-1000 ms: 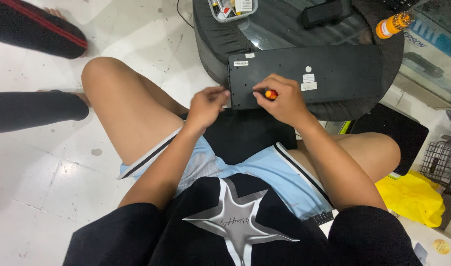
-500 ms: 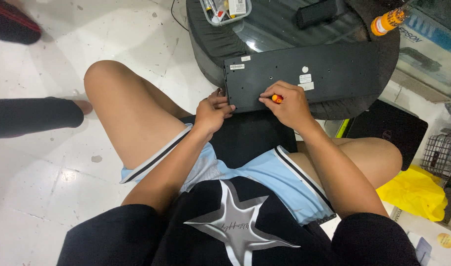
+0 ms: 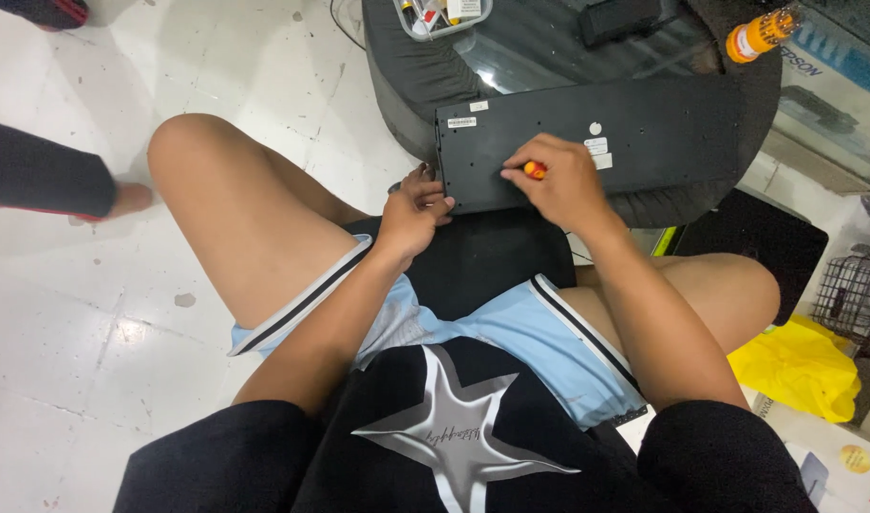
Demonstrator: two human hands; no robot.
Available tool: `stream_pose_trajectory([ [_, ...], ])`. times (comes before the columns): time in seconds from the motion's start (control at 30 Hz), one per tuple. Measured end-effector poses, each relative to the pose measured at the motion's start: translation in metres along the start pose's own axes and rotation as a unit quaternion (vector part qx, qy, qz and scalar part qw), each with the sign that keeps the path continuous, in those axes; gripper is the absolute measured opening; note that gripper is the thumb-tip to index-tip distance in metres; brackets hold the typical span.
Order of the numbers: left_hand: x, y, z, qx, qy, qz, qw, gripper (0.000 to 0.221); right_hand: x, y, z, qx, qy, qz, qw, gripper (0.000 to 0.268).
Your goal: The person uses a screwdriver to remove screws from the back of a keyboard and then starts working on a laptop.
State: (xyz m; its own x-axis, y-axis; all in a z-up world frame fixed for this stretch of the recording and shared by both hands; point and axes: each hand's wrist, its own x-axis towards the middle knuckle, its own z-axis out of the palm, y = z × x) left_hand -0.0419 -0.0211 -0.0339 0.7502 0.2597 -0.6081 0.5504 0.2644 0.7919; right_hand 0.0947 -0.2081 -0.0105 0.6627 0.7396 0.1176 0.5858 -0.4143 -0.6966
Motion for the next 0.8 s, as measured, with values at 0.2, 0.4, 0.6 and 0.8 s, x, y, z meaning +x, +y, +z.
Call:
stream_pose_trajectory([
  [0.2,-0.008,0.01,0.01,-0.091,-0.043,-0.032,0.994,0.064,-0.015,0.019,-0.028,-0.012,-0.006,0.041,0.999,0.016],
  [0.4,-0.008,-0.013,0.011,-0.122,-0.052,0.007,0.991,0.053,-0.033,0.011,-0.028,-0.003,-0.015,0.048,0.999,0.014],
  [0.6,0.009,-0.032,0.01,-0.104,-0.058,0.021,0.993,0.05,-0.036,0.008,-0.02,-0.002,-0.039,0.075,0.996,0.014],
  [0.8,0.012,-0.035,0.013,-0.098,-0.042,0.0,0.994,0.051,-0.034,0.015,-0.021,-0.011,-0.059,0.092,0.994,0.015],
])
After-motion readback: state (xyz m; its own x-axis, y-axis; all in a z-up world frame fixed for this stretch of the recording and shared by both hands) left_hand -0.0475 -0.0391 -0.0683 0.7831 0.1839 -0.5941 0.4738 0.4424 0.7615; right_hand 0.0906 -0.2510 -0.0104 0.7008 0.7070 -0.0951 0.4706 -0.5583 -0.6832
